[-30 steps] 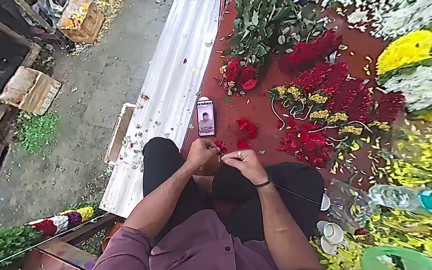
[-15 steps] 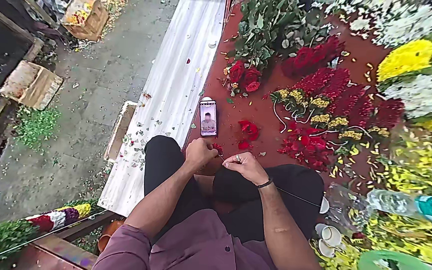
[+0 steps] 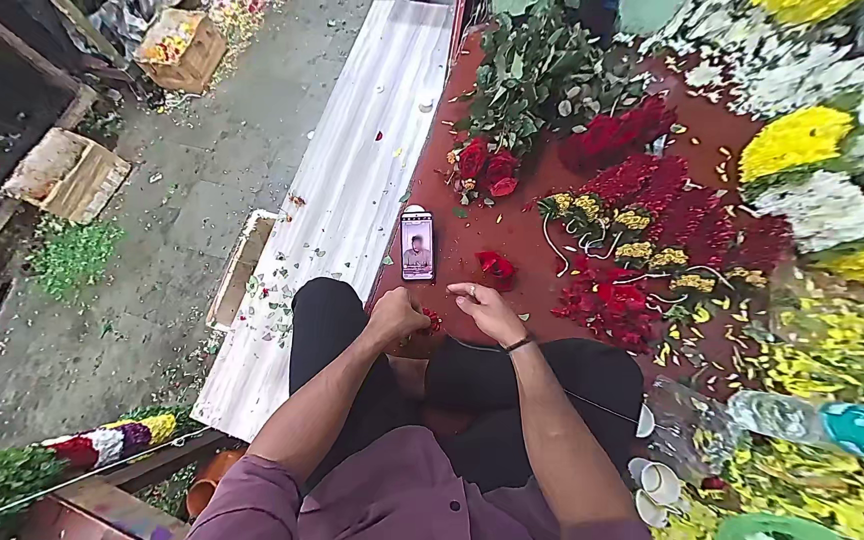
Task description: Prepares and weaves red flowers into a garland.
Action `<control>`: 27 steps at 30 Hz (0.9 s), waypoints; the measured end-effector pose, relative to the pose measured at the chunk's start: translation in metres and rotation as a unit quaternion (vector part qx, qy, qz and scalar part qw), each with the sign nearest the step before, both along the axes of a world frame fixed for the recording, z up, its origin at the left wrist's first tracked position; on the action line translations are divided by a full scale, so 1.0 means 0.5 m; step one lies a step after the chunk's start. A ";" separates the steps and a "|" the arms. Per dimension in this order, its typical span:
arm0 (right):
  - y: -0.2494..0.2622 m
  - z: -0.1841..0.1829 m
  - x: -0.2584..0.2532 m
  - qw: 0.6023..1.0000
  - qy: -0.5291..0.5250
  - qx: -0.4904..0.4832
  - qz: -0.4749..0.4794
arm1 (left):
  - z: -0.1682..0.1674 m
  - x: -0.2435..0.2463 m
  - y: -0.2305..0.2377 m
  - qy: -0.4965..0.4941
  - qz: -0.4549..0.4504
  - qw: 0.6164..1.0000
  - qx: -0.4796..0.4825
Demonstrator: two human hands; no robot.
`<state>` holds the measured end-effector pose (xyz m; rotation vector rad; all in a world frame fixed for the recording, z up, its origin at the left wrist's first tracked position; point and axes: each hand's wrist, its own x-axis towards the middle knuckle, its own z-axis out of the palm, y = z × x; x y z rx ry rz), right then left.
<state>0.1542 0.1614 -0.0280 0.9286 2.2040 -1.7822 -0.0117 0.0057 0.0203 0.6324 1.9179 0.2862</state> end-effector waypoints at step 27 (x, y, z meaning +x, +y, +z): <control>0.084 -0.084 0.030 0.906 -0.330 0.264 -0.027 | -0.003 0.018 0.012 -0.043 -0.067 0.996 -0.031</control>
